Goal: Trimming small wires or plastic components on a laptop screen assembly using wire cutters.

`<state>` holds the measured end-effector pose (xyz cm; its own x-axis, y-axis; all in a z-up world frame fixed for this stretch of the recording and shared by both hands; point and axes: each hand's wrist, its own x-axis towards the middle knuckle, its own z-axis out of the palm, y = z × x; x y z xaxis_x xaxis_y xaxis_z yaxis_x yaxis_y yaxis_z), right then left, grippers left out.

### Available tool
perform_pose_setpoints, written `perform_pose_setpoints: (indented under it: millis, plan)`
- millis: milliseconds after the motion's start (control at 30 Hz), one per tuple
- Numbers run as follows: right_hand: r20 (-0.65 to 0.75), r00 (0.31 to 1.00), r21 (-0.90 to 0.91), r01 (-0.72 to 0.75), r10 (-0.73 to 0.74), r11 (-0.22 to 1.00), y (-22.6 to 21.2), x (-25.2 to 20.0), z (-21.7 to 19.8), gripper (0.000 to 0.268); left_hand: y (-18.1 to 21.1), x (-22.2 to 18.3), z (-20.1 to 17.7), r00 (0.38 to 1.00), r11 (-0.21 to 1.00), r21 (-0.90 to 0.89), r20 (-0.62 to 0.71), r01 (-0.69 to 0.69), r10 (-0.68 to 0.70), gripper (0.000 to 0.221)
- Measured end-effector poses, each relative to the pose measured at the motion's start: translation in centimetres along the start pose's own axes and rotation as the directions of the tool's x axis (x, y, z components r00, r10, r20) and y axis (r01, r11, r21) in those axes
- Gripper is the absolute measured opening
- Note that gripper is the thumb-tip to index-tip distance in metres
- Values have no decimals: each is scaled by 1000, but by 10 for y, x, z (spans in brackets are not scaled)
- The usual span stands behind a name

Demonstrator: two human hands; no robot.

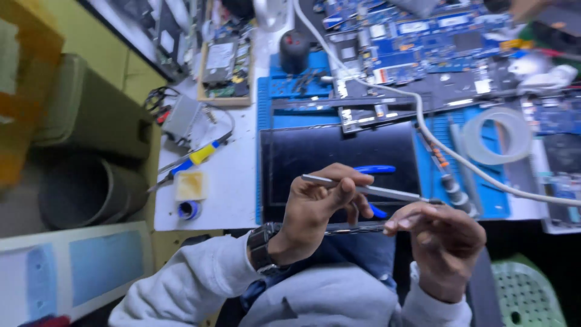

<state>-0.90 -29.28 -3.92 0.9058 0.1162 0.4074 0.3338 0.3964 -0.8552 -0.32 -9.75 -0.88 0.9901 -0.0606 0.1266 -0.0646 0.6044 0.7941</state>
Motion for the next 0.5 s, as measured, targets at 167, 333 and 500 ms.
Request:
perform_pose_setpoints:
  millis: [167, 333, 500]
  plan:
    - [-222, 965, 110, 169, -141, 980, -13, 8, -9, 13, -23, 9, 45, 999, 999, -10, 23, 46, -46, 26]
    - [-269, 907, -179, 284, -324, 942, 4, -4, -31, 27, -24, 14, 91, 996, 1000, 14, 90, -20, 19, 19]
    - [-337, 893, -157, 259, -298, 953, 5, -24, -43, 42, -54, -5, 100, 981, 984, -128, 131, -128, 144, 19]
